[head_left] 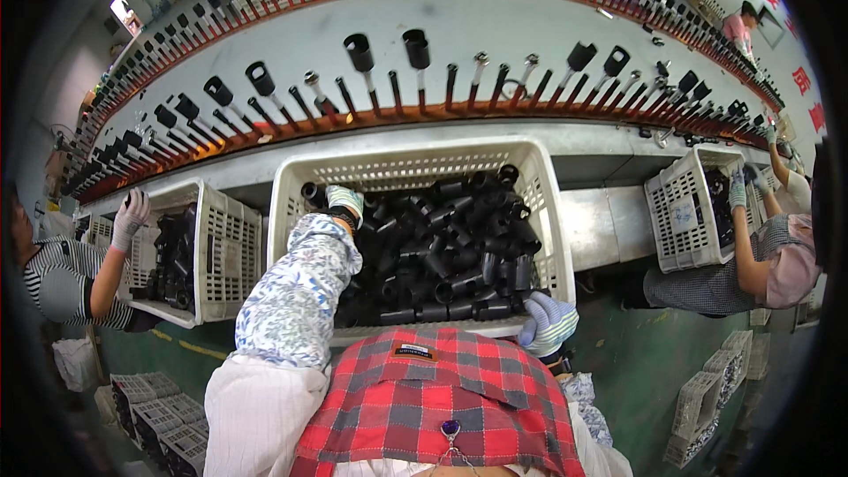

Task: Picking up black plastic elbow joints from a bin and placing them onto vertical spindles on a moving production line conveyor.

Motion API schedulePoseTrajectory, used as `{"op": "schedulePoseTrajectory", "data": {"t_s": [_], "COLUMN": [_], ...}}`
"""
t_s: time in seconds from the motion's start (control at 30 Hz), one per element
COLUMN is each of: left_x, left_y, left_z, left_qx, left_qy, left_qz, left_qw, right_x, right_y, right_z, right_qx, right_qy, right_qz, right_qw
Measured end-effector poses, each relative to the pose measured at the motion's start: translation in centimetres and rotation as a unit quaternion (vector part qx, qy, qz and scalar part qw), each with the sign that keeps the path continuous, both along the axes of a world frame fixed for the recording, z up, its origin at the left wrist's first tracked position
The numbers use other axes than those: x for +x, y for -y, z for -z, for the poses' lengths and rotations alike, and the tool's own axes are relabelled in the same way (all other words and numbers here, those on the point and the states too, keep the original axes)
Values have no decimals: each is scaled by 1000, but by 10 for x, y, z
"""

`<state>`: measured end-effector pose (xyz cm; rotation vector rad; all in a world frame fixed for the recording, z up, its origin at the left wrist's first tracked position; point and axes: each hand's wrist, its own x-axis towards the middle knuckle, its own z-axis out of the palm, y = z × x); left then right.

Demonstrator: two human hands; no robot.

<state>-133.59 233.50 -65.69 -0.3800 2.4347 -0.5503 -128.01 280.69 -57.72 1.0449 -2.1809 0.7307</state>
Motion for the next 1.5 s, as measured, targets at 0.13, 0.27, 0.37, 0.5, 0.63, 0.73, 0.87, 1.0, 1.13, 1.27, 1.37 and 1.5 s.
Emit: {"op": "schedulePoseTrajectory", "data": {"t_s": [0.13,0.27,0.37,0.5,0.63,0.73,0.87,1.0,1.13,1.27,1.37,1.5], "left_x": [-15,-5,-10,-55,-119,-181,-198,-184,-175,-144,-90,11], "left_y": [-1,9,19,-37,-7,28,45,69,93,124,86,-34], "left_z": [2,-69,-124,-205,-185,-134,-71,-82,-84,-81,-93,-67], "left_qx": [18,178,459,549,717,699,668,621,516,475,504,507], "left_qy": [74,93,73,-216,-539,-664,-708,-724,-753,-795,-706,-618], "left_qz": [-7,87,11,-20,-49,-116,-106,-126,-171,-184,-251,-3], "left_qw": [997,976,885,808,440,240,204,272,372,330,431,601], "right_x": [0,-3,-10,-5,-2,-2,-1,6,7,2,10,15], "right_y": [-4,-3,-4,-14,-23,-22,-36,-28,-22,-15,1,3], "right_z": [8,5,3,4,19,36,39,28,35,30,13,13], "right_qx": [4,1,12,12,23,40,101,106,82,46,-3,-25], "right_qy": [-4,-7,15,10,70,-46,4,24,-24,-64,-136,-95], "right_qz": [11,29,11,24,-38,-15,-51,-3,17,-8,77,67], "right_qw": [1000,1000,1000,1000,997,998,994,994,996,997,988,993]}}
